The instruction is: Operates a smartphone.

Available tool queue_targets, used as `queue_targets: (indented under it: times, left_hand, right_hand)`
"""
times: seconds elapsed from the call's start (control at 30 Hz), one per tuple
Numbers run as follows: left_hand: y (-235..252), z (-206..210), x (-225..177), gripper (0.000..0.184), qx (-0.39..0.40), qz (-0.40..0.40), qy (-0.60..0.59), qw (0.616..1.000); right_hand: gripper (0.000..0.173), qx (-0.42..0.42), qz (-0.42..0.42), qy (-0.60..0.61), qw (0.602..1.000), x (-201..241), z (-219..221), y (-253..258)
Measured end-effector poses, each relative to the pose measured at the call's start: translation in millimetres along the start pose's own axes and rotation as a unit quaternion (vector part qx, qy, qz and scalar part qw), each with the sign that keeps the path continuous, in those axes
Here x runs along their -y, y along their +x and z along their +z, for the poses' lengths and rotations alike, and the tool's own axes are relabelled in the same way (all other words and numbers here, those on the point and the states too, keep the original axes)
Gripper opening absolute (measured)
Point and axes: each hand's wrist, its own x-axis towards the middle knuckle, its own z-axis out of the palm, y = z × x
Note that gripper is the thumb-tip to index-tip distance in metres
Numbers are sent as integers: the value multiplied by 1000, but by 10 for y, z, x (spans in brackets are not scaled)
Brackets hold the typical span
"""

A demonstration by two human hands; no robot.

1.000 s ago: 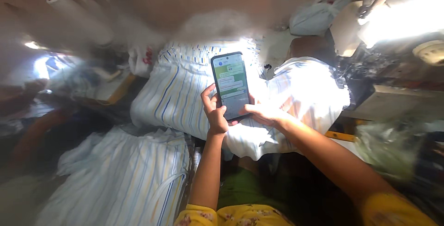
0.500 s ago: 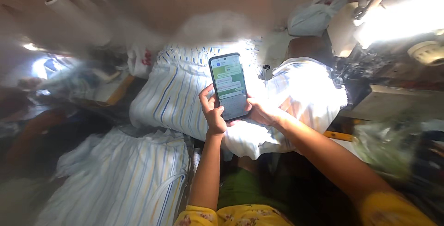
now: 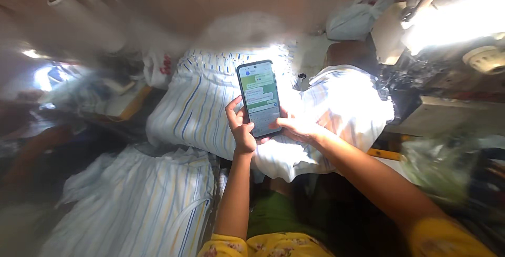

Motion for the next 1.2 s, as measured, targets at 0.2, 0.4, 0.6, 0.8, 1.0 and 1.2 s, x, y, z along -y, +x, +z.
queue_targets:
  times: [0.2,0.4,0.6,0.8,1.0,1.2]
  left_hand:
    - [4,43,-46,66,-18,-10,71,997]
    - [0,18,-14,64,-3,18,79,997]
    - [13,27,-18,59,12,43,121,992]
    - [8,16,-7,57,13,45,115,992]
    - [-11,-17,7,48,18,25,66,997]
    - [-9,-19,17,46,20,38,62,997]
  right_hand:
    - [48,-8,0,9,1000,7,14,-9]
    - [46,-4,-4,3,1000,3,8,-1]
    - [50,-4,-12,-5,1000,2,16,-9]
    - [40,-6,3,34,999,17,18,2]
    - [34,22,26,100,994,-27,-56,40]
    - [39,40,11,104,994,-28,-67,50]
